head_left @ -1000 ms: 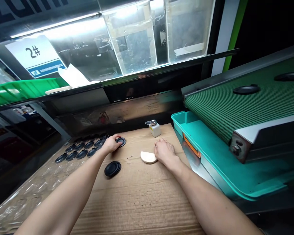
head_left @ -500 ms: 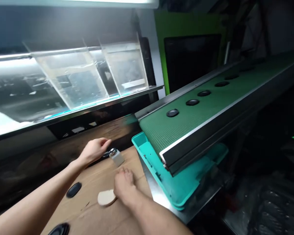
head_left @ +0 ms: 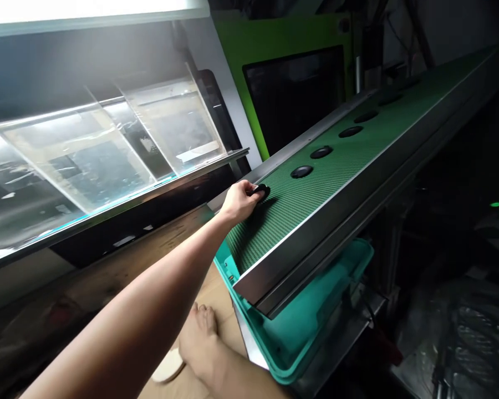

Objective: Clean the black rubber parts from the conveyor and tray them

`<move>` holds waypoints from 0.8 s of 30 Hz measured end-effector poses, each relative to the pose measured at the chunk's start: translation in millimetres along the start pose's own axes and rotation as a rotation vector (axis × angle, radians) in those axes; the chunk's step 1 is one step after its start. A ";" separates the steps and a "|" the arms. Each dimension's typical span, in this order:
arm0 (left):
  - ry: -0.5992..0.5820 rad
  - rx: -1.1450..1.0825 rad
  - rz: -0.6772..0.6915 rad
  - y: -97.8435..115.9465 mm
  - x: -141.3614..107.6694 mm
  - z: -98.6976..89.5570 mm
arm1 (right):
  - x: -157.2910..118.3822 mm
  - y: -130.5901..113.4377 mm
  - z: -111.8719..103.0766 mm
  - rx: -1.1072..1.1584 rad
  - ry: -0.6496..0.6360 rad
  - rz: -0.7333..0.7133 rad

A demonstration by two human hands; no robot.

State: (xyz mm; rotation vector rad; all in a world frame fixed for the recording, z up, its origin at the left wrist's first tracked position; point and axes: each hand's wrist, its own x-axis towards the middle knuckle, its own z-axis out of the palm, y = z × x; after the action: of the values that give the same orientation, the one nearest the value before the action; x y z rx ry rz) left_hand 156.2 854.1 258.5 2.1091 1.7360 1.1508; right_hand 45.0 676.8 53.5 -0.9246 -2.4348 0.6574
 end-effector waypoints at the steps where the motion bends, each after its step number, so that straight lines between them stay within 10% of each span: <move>1: 0.016 -0.066 -0.011 -0.6 -13.0 -9.7 | 0.0 -0.6 -1.7 -0.025 -0.011 0.042; 6: 0.091 -0.544 -0.181 -27.3 -117.6 -71.6 | 0.1 -2.3 -6.1 -0.067 -0.040 0.067; 14: 0.502 -1.170 -0.610 -150.0 -302.8 -136.7 | -6.8 2.1 -11.4 -0.123 -0.048 0.026; 24: 0.523 -1.646 -0.691 -202.3 -356.4 -119.1 | -7.2 7.9 -12.2 -0.303 -0.015 0.078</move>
State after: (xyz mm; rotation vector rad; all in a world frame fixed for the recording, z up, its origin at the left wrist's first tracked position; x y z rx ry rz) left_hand -82.0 557.7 64.9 0.2377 0.7266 1.8509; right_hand 60.5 680.3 56.8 -1.1393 -2.5673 0.3257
